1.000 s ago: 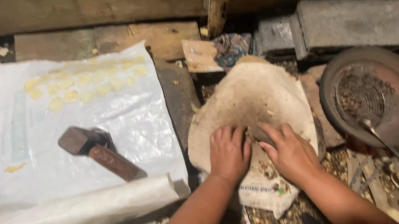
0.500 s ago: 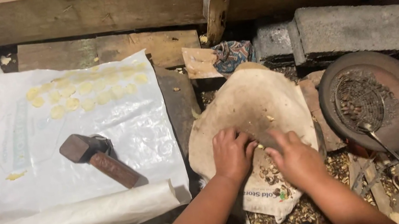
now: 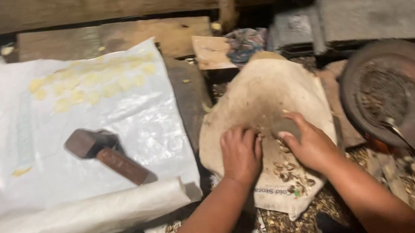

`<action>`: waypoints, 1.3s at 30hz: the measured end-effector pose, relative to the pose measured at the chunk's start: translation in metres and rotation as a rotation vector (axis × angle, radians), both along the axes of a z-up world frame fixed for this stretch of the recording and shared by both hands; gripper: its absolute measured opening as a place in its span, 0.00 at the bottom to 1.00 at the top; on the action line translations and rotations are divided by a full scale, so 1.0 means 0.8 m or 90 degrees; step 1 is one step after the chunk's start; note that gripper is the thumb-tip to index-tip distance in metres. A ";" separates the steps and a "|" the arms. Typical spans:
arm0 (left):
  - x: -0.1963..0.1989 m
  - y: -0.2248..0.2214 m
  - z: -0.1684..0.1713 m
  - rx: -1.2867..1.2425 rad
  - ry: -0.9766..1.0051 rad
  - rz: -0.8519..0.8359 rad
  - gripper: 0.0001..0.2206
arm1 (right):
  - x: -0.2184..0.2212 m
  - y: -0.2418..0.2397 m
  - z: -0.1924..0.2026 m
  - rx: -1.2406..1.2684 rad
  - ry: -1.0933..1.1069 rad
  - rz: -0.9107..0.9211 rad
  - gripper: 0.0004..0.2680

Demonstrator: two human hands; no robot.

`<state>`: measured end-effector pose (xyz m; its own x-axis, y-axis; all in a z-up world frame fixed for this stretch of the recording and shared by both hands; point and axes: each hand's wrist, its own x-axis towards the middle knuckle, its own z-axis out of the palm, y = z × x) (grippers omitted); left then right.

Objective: Cracking nuts with a stone and flattening food items with a mallet on a plastic sheet

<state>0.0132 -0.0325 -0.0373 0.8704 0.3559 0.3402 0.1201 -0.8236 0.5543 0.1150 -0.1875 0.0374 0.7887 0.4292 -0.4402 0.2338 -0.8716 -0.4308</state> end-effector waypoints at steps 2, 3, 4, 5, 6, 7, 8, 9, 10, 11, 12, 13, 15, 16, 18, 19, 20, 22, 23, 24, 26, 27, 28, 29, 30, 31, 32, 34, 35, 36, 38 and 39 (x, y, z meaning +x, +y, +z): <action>0.005 0.002 0.001 -0.025 0.021 -0.004 0.07 | 0.003 0.015 0.017 -0.064 -0.016 0.029 0.19; 0.004 0.003 0.003 -0.054 0.052 0.003 0.06 | 0.002 0.024 0.026 -0.133 -0.023 0.069 0.19; 0.007 0.003 0.004 -0.053 0.047 0.005 0.06 | -0.001 0.019 0.025 -0.132 -0.028 0.072 0.19; 0.010 0.003 0.003 -0.076 0.075 0.016 0.06 | -0.005 0.016 0.023 -0.173 -0.081 0.139 0.18; 0.013 0.004 0.001 -0.100 0.103 0.027 0.06 | -0.008 0.012 0.019 -0.214 -0.133 0.206 0.17; 0.019 0.006 -0.005 -0.098 0.098 0.029 0.06 | -0.007 0.013 0.021 -0.212 -0.138 0.208 0.17; 0.025 0.008 -0.011 -0.082 0.113 0.019 0.07 | -0.005 0.013 0.023 -0.203 -0.115 0.176 0.17; 0.022 0.003 -0.019 -0.072 0.136 0.007 0.08 | -0.010 0.008 0.023 -0.197 -0.083 0.146 0.18; 0.017 0.003 -0.016 -0.074 0.140 0.009 0.08 | -0.015 0.012 0.028 -0.198 -0.078 0.148 0.18; 0.016 0.004 -0.013 -0.071 0.149 0.000 0.09 | -0.019 0.016 0.033 -0.138 -0.081 0.079 0.19; 0.015 0.006 -0.009 -0.068 0.159 -0.010 0.11 | -0.022 0.020 0.040 -0.078 -0.084 0.010 0.20; 0.005 0.007 -0.009 -0.067 0.161 -0.007 0.11 | -0.022 0.021 0.026 -0.076 -0.082 0.013 0.20; -0.015 0.010 -0.009 -0.006 0.045 -0.079 0.26 | -0.024 0.020 0.000 -0.087 -0.169 0.210 0.18; -0.022 0.006 -0.005 -0.006 0.045 -0.080 0.26 | -0.028 0.019 0.010 -0.087 -0.168 0.210 0.18; -0.023 0.011 0.002 0.006 0.059 -0.125 0.35 | -0.025 0.028 0.029 -0.071 -0.166 0.172 0.18; -0.019 0.011 0.007 0.004 0.063 -0.123 0.35 | -0.016 0.027 0.025 -0.072 -0.162 0.174 0.18; -0.015 0.011 0.011 -0.004 0.077 -0.117 0.32 | -0.007 0.026 0.021 -0.068 -0.116 0.127 0.19; -0.024 0.000 0.007 -0.021 0.103 -0.121 0.29 | -0.009 0.017 0.013 -0.072 -0.057 0.071 0.19; -0.018 0.000 0.003 -0.033 0.097 -0.118 0.25 | -0.002 0.017 0.012 -0.027 -0.023 0.045 0.19; -0.013 -0.001 0.000 -0.046 0.092 -0.116 0.22 | 0.003 0.018 0.014 0.018 0.011 0.018 0.19; -0.013 0.006 0.008 -0.026 0.078 -0.130 0.17 | 0.003 0.036 0.050 -0.010 0.021 0.023 0.19; -0.021 0.003 0.011 -0.018 0.080 -0.143 0.13 | -0.004 0.040 0.066 -0.050 0.048 0.027 0.19; -0.023 0.003 0.007 -0.021 0.080 -0.142 0.13 | 0.003 0.036 0.049 -0.052 0.049 0.028 0.19; -0.022 0.004 0.003 -0.020 0.073 -0.168 0.11 | 0.010 0.031 0.033 -0.047 0.044 0.019 0.19; -0.021 0.005 -0.001 -0.020 0.065 -0.194 0.09 | 0.017 0.025 0.016 -0.043 0.038 0.009 0.19; -0.022 0.002 -0.003 -0.019 0.062 -0.200 0.09 | 0.011 0.020 0.018 -0.043 0.036 0.004 0.19; -0.024 0.001 -0.004 -0.018 0.066 -0.216 0.08 | 0.004 0.015 0.019 -0.038 0.030 -0.002 0.19; -0.019 0.013 -0.007 -0.005 0.064 -0.210 0.08 | 0.005 0.028 0.028 -0.021 0.017 0.013 0.19; -0.021 0.011 -0.009 0.004 0.069 -0.214 0.09 | 0.000 0.028 0.036 -0.031 0.004 0.012 0.19; -0.021 0.009 -0.013 0.012 0.074 -0.219 0.09 | -0.004 0.027 0.043 -0.042 -0.009 0.010 0.20; -0.025 0.005 -0.017 0.005 0.069 -0.223 0.09 | -0.003 0.016 0.047 -0.027 -0.028 -0.014 0.19; -0.022 0.009 -0.018 0.006 0.055 -0.221 0.09 | 0.002 0.016 0.051 -0.006 -0.058 -0.033 0.19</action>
<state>-0.0042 -0.0256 -0.0515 0.9647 0.0317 0.2613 -0.1208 -0.8287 0.5465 0.1168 -0.1745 0.0783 0.8463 0.3834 -0.3697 0.2267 -0.8874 -0.4014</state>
